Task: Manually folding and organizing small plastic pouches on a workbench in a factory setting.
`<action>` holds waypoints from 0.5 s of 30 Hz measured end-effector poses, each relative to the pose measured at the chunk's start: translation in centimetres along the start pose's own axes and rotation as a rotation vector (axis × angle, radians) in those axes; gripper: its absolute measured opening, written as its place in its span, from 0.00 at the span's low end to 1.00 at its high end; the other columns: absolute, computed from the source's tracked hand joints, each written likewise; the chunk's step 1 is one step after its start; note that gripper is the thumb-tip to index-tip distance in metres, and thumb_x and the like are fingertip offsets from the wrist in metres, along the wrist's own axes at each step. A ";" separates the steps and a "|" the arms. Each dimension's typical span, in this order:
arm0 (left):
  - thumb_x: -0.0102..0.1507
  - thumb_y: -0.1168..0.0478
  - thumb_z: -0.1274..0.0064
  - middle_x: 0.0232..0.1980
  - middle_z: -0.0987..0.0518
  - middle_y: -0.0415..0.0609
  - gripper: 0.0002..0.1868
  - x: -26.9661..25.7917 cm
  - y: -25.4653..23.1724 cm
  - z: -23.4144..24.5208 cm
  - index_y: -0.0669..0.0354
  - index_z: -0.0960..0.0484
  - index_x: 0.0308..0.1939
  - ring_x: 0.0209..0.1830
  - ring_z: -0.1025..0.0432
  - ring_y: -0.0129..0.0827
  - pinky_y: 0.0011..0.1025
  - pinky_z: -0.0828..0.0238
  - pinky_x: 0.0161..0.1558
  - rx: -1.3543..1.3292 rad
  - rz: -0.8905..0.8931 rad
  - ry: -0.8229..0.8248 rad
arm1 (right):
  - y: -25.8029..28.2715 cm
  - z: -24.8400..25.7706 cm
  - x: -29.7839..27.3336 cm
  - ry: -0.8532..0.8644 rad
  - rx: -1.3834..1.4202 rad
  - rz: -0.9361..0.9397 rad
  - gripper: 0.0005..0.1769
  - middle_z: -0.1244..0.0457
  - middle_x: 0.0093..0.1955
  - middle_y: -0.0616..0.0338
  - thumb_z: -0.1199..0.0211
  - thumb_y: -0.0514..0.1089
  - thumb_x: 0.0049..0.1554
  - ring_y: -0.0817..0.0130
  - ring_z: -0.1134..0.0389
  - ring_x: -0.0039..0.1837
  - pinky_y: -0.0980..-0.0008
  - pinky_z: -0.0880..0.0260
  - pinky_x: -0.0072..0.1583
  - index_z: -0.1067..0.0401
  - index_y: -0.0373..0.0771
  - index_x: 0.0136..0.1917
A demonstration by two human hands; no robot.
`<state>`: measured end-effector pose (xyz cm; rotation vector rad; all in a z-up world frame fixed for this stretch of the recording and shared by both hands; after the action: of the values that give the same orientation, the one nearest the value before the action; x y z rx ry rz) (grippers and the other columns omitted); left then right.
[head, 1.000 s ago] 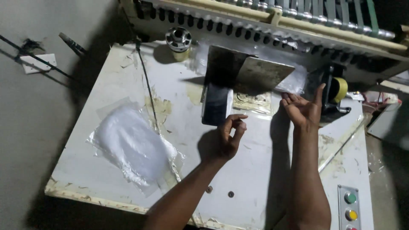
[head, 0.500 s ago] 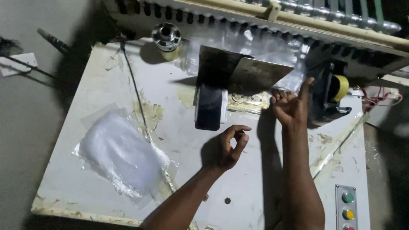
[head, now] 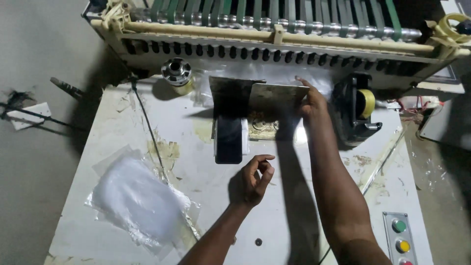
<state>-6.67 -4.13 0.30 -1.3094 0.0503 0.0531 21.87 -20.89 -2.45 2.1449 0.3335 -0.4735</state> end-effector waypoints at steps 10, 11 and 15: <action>0.63 0.35 0.47 0.52 0.15 0.43 0.31 0.4 -2.0 -0.8 0.47 0.22 0.64 0.55 0.22 0.34 0.33 0.26 0.55 0.017 0.039 0.083 | -4.1 18.5 17.0 -0.347 0.396 -0.037 0.21 0.35 0.50 0.40 0.27 0.33 0.53 0.51 0.30 0.49 0.55 0.20 0.47 0.31 0.27 0.57; 0.63 0.35 0.47 0.52 0.15 0.43 0.31 1.7 -2.9 -1.5 0.47 0.22 0.64 0.55 0.22 0.34 0.33 0.26 0.55 0.016 0.030 0.088 | -4.8 19.2 12.8 -0.347 0.399 -0.027 0.21 0.35 0.50 0.40 0.27 0.33 0.53 0.51 0.30 0.49 0.55 0.20 0.47 0.31 0.27 0.57; 0.61 0.25 0.55 0.78 0.44 0.69 0.59 6.2 -6.9 -6.3 0.72 0.50 0.77 0.80 0.49 0.55 0.45 0.54 0.79 -0.491 0.279 0.275 | -5.0 19.3 -2.0 -0.397 -0.703 0.650 0.16 0.32 0.45 0.38 0.32 0.39 0.57 0.51 0.27 0.52 0.57 0.25 0.49 0.25 0.29 0.56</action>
<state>-0.03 -11.92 4.87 -1.7865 0.4801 0.1290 14.02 -33.97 -15.36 1.3233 -0.3738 -0.3197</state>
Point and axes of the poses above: each hand's wrist, its own x-axis towards the middle knuckle, its own z-axis out of the back of the hand, y = z × x, the point moved 2 cm from there along x, towards the middle knuckle
